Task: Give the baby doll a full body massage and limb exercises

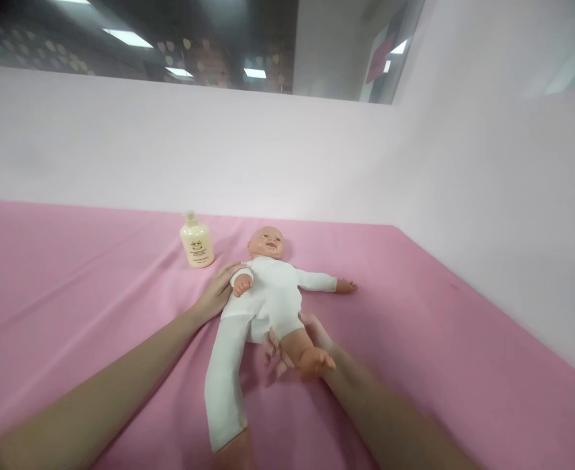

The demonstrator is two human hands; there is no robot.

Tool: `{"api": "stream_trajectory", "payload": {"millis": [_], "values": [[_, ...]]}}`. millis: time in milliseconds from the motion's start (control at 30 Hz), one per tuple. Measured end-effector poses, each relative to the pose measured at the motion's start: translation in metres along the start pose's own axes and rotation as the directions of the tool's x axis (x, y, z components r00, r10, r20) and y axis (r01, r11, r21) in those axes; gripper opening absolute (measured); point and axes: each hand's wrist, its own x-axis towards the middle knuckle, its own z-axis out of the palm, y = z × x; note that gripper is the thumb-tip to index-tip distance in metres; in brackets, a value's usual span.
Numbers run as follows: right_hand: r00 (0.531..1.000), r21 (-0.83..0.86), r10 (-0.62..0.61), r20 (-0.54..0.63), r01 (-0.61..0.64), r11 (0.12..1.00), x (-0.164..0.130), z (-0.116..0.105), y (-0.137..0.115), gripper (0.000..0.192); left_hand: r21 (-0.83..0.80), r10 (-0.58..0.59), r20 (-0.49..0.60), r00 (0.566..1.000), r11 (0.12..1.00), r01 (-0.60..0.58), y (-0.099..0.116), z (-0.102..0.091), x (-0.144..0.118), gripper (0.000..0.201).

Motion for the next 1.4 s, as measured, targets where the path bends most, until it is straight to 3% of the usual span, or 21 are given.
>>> {"api": "stream_trajectory", "payload": {"millis": [167, 367, 833, 967, 1100, 1233, 1400], "values": [[0.993, 0.219, -0.109, -0.047, 0.117, 0.969, 0.001, -0.005, -0.008, 0.070, 0.007, 0.009, -0.004, 1.000, 1.000, -0.009, 0.001, 0.001, 0.001, 0.038], [0.991, 0.198, -0.101, -0.082, 0.116, 0.973, 0.001, -0.007, -0.004, 0.072, 0.019, 0.012, -0.007, 1.000, 1.000, -0.012, -0.001, 0.001, 0.001, 0.039], [0.994, 0.199, -0.110, -0.012, 0.111, 0.974, 0.001, -0.004, -0.004, 0.069, -0.051, 0.007, -0.022, 1.000, 0.999, -0.008, -0.004, 0.002, 0.001, 0.038], [0.993, 0.176, -0.053, 0.104, 0.034, 0.984, -0.002, -0.013, 0.007, 0.065, -0.142, -0.105, -0.077, 0.992, 0.985, 0.093, -0.013, 0.005, 0.002, 0.038], [0.969, 0.113, 0.112, 0.221, -0.139, 0.984, -0.008, -0.016, 0.016, 0.071, -0.241, -0.263, -0.090, 0.961, 0.941, 0.235, -0.018, 0.007, 0.003, 0.040], [0.954, -0.085, 0.278, 0.109, -0.269, 0.959, -0.011, -0.012, 0.018, 0.062, -0.332, -0.338, -0.107, 0.935, 0.899, 0.286, -0.017, 0.008, 0.004, 0.040], [0.956, -0.172, 0.277, 0.095, -0.258, 0.951, -0.007, -0.006, 0.016, 0.067, -0.399, -0.337, -0.124, 0.933, 0.878, 0.264, -0.018, 0.008, 0.005, 0.044]]}}
